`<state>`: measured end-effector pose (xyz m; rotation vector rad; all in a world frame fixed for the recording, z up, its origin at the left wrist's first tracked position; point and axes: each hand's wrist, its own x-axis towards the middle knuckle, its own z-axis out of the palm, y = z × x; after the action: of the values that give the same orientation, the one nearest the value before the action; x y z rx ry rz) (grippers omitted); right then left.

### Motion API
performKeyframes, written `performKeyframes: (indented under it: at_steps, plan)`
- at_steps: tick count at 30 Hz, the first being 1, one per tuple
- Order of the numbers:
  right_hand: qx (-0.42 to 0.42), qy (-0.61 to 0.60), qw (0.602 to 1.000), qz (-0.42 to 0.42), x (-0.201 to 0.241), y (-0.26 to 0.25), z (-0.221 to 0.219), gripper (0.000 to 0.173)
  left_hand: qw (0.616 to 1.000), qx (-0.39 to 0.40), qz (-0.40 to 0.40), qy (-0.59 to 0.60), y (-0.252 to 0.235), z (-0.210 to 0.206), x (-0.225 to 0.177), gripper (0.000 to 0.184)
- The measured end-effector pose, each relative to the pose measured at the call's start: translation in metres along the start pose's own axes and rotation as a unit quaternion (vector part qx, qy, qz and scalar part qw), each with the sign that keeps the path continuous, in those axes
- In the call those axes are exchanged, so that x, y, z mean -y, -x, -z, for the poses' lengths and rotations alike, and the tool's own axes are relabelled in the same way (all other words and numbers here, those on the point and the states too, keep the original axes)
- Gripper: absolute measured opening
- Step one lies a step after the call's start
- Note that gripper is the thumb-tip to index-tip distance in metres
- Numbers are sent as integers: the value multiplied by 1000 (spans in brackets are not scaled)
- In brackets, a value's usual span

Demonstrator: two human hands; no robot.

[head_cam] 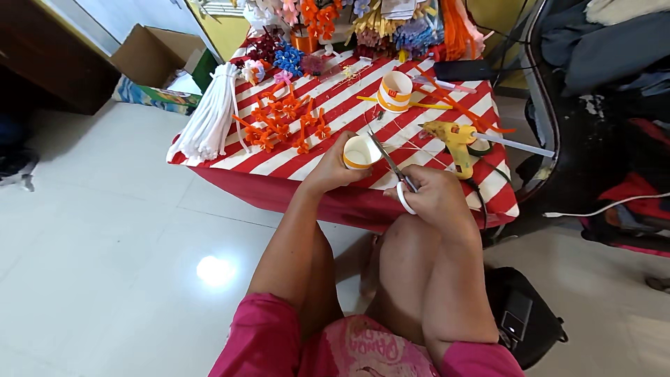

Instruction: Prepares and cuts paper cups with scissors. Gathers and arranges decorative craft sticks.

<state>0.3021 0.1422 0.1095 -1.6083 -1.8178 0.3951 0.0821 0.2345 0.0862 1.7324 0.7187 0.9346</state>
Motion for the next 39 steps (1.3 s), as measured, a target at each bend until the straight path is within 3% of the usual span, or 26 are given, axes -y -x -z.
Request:
performKeyframes:
  at_steps: [19,27,33,36,39]
  plan:
    - [-11,8,1000,16,1,-2,-3,35,998,50,0,38,0,2,-1,69]
    - [-42,-2,999,-18,3,-3,-9,22,996,-27,-17,80,1,-2,-1,70]
    - [-94,-33,992,-76,-3,-7,-6,41,993,-21,-30,109,1,-5,1,71]
    - [-85,-55,993,-58,-4,-5,-6,42,993,-14,-23,118,-1,-7,-1,81]
    - [-68,-36,997,-17,1,-4,-9,40,995,-52,-58,62,-4,-12,0,79]
